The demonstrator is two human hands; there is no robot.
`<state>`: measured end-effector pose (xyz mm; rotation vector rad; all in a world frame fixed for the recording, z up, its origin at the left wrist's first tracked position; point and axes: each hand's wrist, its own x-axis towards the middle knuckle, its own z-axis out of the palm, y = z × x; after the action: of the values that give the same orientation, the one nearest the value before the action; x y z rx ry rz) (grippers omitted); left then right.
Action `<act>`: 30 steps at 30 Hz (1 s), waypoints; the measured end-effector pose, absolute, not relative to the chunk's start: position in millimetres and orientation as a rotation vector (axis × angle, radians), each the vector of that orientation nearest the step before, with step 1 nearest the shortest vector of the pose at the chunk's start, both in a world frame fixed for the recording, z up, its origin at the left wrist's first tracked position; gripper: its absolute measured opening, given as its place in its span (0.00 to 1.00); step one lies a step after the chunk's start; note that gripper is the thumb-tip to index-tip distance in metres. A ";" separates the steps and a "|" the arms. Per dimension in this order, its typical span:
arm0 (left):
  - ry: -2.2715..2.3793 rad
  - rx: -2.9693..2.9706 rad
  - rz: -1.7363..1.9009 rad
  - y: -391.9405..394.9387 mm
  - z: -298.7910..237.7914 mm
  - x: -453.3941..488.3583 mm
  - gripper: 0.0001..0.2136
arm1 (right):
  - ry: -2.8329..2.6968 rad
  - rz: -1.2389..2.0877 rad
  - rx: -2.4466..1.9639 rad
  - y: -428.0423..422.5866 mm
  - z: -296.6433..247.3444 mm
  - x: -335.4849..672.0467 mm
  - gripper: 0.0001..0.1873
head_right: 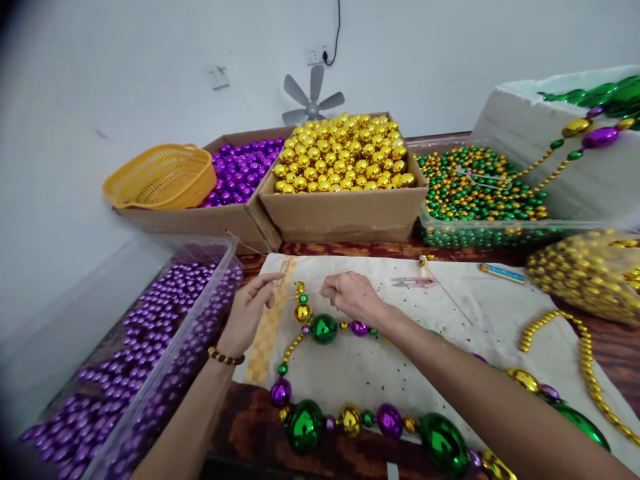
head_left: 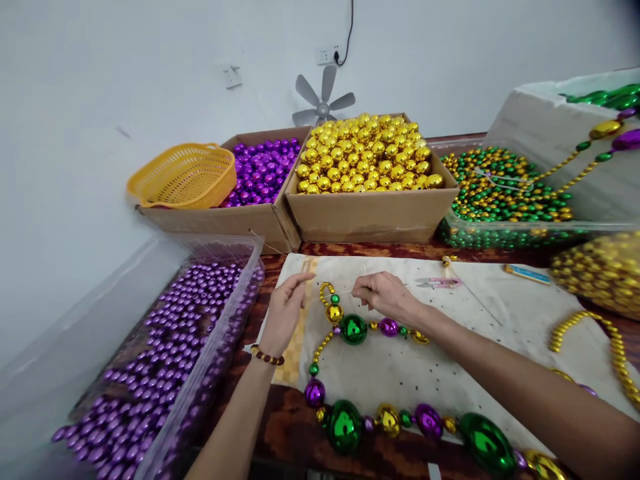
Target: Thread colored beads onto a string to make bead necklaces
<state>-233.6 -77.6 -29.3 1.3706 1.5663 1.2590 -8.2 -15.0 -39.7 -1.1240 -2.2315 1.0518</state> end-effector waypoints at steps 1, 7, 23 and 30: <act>1.639 1.517 1.133 -79.2 -27.8 -233.5 0.12 | -2.273 0.993 -1.125 -14.8 -35.6 -8.5 0.11; 1.533 2.080 0.668 -82.5 -20.0 -227.8 0.06 | -2.469 0.765 -1.116 -11.6 -18.1 -11.8 0.10; 0.770 0.714 1.417 -81.5 -16.7 -198.0 0.07 | -1.851 1.694 -0.751 -30.4 -34.0 12.9 0.10; 0.861 0.723 1.453 -72.9 -15.9 -184.5 0.09 | -1.572 1.676 -0.451 -30.0 10.1 -4.1 0.08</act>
<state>-184.5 -72.9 -15.9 0.7231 0.8607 1.4528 -4.1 -30.0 10.1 -0.4508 -1.5722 1.6762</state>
